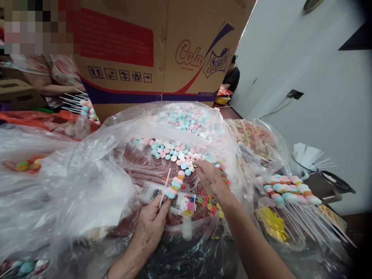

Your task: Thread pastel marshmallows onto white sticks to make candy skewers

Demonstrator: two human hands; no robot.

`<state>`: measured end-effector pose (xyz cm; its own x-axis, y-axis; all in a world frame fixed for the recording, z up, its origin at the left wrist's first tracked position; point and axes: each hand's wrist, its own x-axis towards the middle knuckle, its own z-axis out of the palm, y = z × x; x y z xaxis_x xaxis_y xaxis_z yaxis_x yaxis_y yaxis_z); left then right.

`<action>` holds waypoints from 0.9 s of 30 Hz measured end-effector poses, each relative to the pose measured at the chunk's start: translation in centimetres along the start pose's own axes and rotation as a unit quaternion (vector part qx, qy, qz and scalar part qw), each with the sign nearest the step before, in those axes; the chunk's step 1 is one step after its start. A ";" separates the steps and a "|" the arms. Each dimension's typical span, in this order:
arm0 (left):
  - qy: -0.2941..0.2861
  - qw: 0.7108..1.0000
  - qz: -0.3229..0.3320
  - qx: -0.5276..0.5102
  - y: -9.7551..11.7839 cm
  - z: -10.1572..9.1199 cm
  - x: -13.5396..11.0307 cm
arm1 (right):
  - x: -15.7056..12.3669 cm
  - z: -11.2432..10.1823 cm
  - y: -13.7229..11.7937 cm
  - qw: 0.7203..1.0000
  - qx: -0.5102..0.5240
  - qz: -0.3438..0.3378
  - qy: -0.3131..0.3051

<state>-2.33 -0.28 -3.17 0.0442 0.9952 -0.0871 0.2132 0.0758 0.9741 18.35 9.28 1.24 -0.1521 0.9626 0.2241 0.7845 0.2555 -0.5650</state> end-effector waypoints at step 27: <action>-0.009 1.000 -0.006 -0.009 -0.1 -0.1 0.1 | -0.2 2.9 0.3 0.966 -0.228 -0.125 0.016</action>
<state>-2.40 -0.16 -3.26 0.0583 0.9930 -0.1030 0.1969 0.0897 0.9763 16.85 9.39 -1.27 -0.3572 0.8710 0.3373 0.9100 0.4060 -0.0845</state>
